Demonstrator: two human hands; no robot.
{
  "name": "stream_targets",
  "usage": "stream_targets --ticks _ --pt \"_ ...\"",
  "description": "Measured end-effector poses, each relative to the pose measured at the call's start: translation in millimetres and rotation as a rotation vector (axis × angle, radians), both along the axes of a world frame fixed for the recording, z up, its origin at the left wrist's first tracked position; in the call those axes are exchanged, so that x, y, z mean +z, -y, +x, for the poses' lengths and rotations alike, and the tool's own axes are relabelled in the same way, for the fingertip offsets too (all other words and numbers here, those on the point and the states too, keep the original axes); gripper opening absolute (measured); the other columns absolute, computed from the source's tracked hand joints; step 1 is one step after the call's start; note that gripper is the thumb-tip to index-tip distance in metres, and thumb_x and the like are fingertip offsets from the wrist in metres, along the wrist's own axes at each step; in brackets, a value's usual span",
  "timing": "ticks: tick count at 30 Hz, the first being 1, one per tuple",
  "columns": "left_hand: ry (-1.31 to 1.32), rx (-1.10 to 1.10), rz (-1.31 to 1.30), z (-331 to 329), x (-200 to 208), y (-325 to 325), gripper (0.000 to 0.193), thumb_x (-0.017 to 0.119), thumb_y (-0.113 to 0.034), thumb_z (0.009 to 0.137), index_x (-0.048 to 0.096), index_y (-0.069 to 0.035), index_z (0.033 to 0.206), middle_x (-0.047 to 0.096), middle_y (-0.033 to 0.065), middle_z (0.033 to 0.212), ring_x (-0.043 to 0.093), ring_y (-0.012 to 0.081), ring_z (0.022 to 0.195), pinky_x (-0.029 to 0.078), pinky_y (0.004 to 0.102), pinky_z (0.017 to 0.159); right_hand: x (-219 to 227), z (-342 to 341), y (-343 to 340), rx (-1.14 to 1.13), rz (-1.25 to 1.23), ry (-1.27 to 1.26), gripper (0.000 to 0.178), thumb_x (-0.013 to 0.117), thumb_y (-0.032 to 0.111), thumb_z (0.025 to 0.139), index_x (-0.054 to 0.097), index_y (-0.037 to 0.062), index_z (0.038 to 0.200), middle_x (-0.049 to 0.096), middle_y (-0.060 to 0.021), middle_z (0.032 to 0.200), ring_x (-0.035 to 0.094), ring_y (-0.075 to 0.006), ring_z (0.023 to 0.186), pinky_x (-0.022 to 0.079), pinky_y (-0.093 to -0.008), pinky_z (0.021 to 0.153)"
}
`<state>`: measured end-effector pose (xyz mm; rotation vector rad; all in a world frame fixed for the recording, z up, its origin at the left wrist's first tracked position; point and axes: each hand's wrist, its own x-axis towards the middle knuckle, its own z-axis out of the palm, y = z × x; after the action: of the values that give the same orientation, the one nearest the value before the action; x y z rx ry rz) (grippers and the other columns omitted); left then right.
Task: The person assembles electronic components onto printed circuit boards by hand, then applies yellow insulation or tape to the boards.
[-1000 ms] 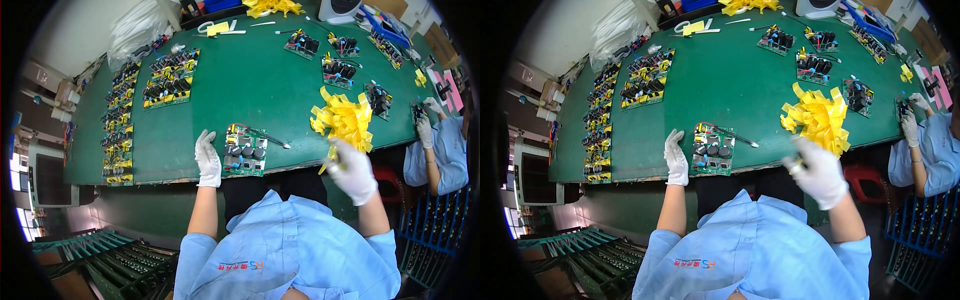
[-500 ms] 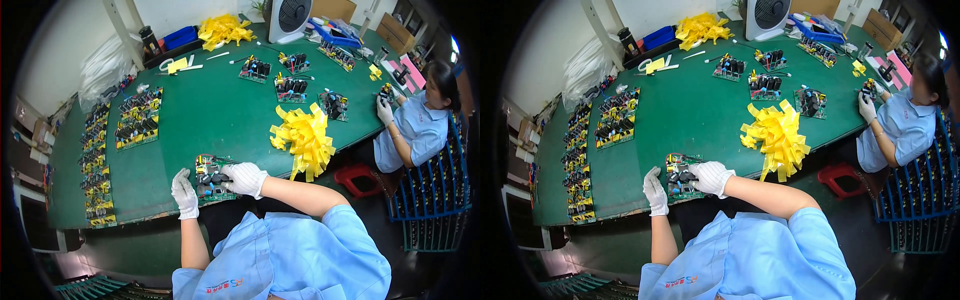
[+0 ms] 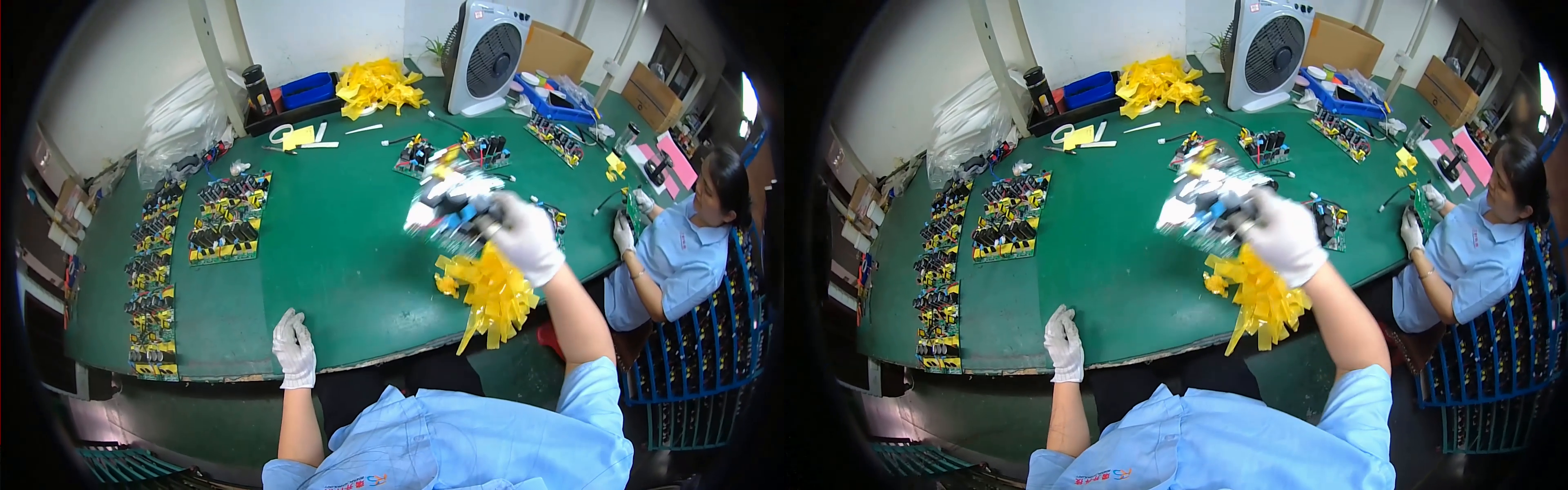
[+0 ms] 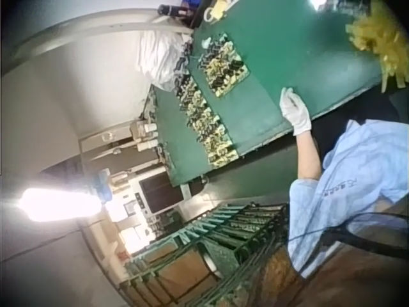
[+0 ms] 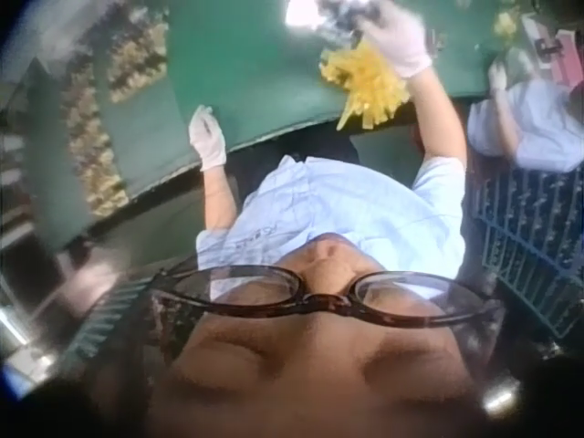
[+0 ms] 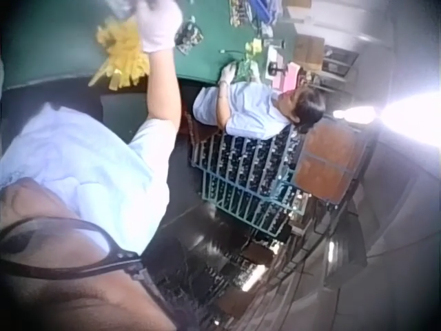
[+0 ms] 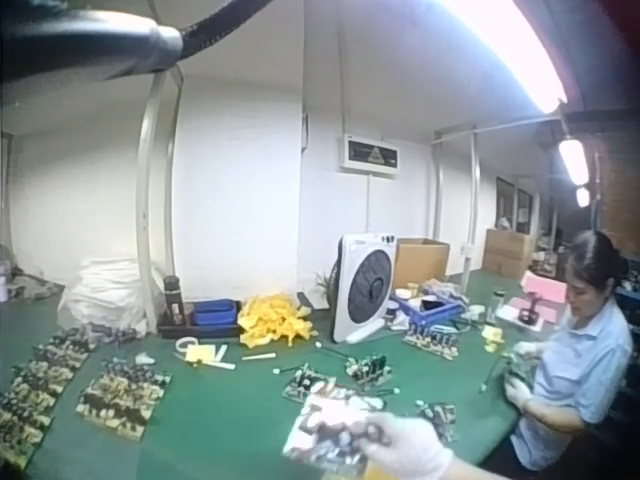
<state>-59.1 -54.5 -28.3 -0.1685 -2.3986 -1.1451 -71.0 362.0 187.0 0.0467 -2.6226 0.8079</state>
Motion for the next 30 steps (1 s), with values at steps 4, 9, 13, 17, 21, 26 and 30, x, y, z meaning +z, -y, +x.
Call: stream_targets --ticks 4,9,13,17,21,26,30 --pt "-0.111 0.063 -0.267 -1.4 8.6 -1.2 0.018 0.058 -0.012 0.092 0.069 -0.003 0.103 0.066 0.0192 0.116 0.064 0.0380 0.105 0.052 0.0457 0.092 -21.9 -61.9 -102.1 -0.336 0.129 -0.033 0.036 0.068 0.038 0.086 0.064 0.0033 0.095 0.069 -0.0204 0.085 0.067 -0.0387 0.081 0.051 -0.0453 0.069" --pt "-0.145 0.090 -0.337 -8.1 18.0 -15.6 0.014 0.066 -0.011 0.083 0.067 -0.008 0.097 0.068 0.0152 0.108 0.064 0.0386 0.106 0.050 0.0489 0.093 -106.7 -121.8 -282.8 -0.336 -0.362 0.000 0.036 0.063 0.017 0.091 0.065 0.0008 0.123 0.072 -0.0083 0.111 0.066 -0.0184 0.098 0.049 -0.0309 0.088" --pt "-0.049 0.167 -0.391 7.3 16.7 -1.9 0.015 0.067 -0.016 0.083 0.070 -0.009 0.096 0.069 0.0127 0.110 0.064 0.0348 0.108 0.050 0.0464 0.094 -170.3 -162.2 -345.8 -0.576 0.005 0.149 0.045 0.064 0.027 0.088 0.064 0.0002 0.124 0.069 -0.0215 0.115 0.066 -0.0347 0.107 0.048 -0.0390 0.094" --pt "-0.045 0.190 -0.375 3.1 17.9 -5.3 0.015 0.067 -0.017 0.084 0.071 -0.009 0.096 0.069 0.0114 0.110 0.064 0.0332 0.109 0.050 0.0454 0.094 -207.5 -178.0 -423.6 -0.685 0.037 0.332 0.047 0.063 0.033 0.088 0.065 -0.0028 0.118 0.070 -0.0235 0.112 0.067 -0.0382 0.104 0.050 -0.0431 0.090" --pt "-0.059 0.173 -0.373 -0.4 16.7 -6.4 0.017 0.066 -0.017 0.086 0.071 -0.009 0.100 0.069 0.0107 0.112 0.063 0.0327 0.112 0.049 0.0447 0.096 -216.4 -184.3 -440.3 -0.696 0.137 0.442 0.051 0.062 0.038 0.089 0.067 -0.0069 0.114 0.070 -0.0259 0.108 0.067 -0.0386 0.102 0.050 -0.0431 0.088" --pt "-0.048 0.130 -0.299 -26.7 18.3 9.2 0.024 0.066 -0.015 0.087 0.066 -0.008 0.110 0.065 0.0151 0.117 0.060 0.0359 0.115 0.048 0.0456 0.099 -162.6 -157.9 -362.0 -0.430 0.220 0.230 0.046 0.054 0.033 0.095 0.063 -0.0086 0.113 0.067 -0.0298 0.108 0.065 -0.0423 0.102 0.048 -0.0451 0.089" --pt "-0.157 0.207 -0.362 -110.2 38.3 42.1 0.036 0.063 -0.025 0.089 0.058 -0.011 0.122 0.056 0.0157 0.130 0.052 0.0358 0.123 0.044 0.0480 0.101 -90.1 -98.8 -259.7 -0.289 0.208 0.092 0.036 0.053 0.023 0.098 0.060 -0.0079 0.115 0.067 -0.0272 0.107 0.064 -0.0390 0.098 0.047 -0.0439 0.087"
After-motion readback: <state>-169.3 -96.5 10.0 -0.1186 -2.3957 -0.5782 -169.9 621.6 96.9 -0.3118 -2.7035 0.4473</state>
